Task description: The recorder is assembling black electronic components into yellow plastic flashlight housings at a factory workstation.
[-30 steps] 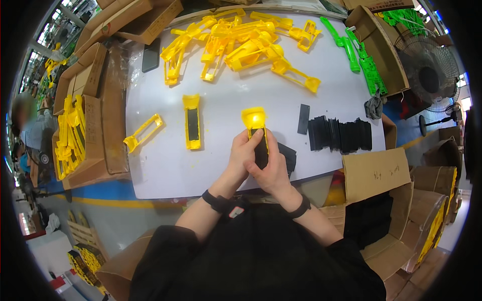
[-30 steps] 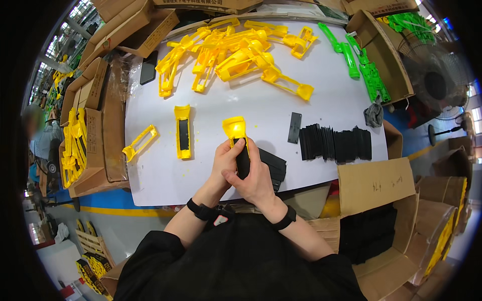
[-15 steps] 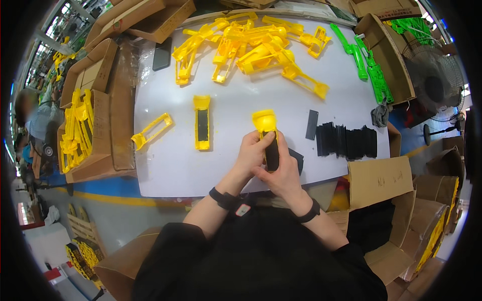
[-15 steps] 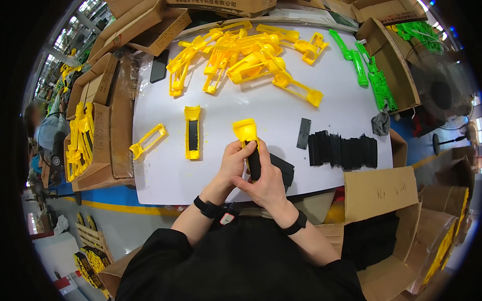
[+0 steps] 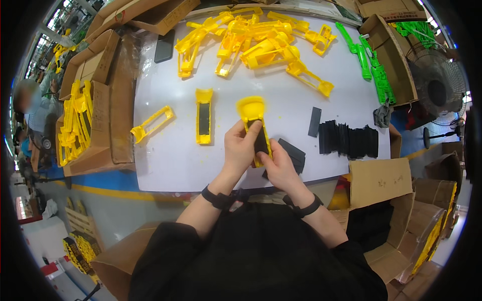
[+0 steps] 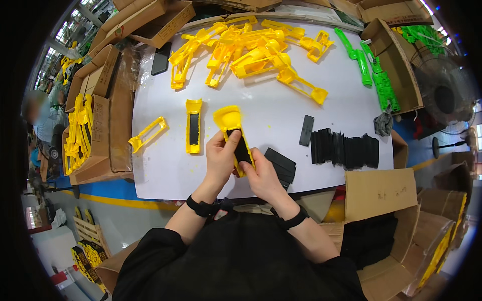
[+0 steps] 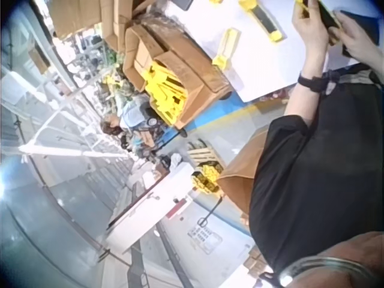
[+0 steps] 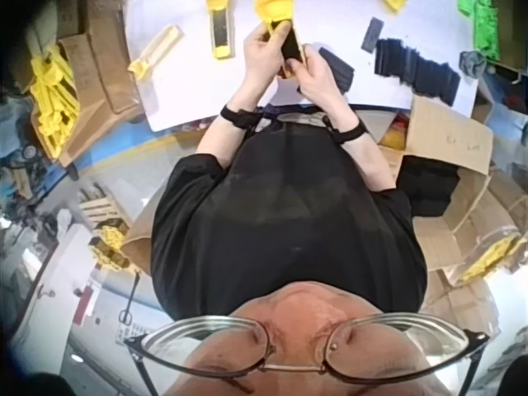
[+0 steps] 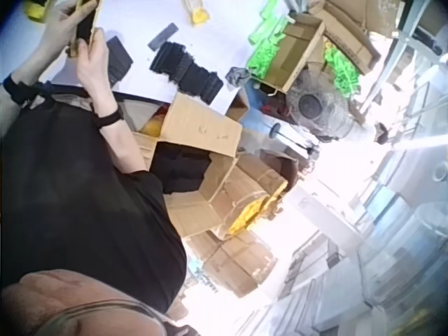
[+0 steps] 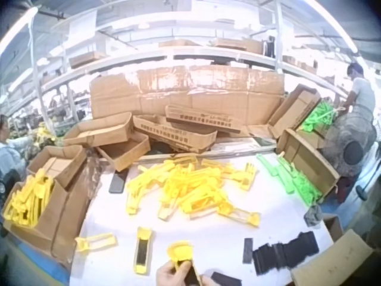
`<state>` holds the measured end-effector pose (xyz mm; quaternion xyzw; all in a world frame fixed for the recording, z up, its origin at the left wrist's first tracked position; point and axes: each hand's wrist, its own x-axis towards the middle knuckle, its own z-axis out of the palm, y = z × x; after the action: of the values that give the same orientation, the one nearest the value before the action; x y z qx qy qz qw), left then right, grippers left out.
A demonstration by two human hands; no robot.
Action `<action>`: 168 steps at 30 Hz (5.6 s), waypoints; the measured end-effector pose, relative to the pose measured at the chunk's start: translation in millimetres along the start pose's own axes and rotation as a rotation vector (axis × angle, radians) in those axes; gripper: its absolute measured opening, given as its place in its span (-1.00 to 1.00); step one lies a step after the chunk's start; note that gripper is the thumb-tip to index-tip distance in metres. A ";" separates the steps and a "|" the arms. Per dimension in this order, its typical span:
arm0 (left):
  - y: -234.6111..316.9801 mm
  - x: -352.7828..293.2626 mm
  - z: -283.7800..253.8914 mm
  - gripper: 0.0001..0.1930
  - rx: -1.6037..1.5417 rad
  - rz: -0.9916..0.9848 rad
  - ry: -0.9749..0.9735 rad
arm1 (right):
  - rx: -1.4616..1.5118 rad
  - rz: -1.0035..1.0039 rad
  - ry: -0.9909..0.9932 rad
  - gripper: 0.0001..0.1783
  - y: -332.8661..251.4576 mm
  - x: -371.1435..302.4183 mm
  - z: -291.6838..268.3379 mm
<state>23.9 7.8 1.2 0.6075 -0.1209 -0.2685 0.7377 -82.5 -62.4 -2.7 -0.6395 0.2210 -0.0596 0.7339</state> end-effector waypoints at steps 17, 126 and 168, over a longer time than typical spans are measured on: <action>-1.7 0.3 -6.4 -0.78 0.101 0.001 -0.035 | -0.374 -0.173 0.063 -0.82 10.8 5.2 -2.9; -4.6 -46.5 -220.9 -0.78 1.048 0.451 0.457 | -1.354 -0.362 0.288 -0.33 -46.9 382.5 245.5; 53.2 2.2 -231.2 -0.81 1.351 0.019 0.197 | -1.096 -0.484 -0.123 -0.49 -42.9 137.5 39.4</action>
<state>155.6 205.1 -1.8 0.9552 -0.1998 -0.0710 0.2064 64.7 -84.8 7.9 -0.9590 0.0249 -0.0653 0.2746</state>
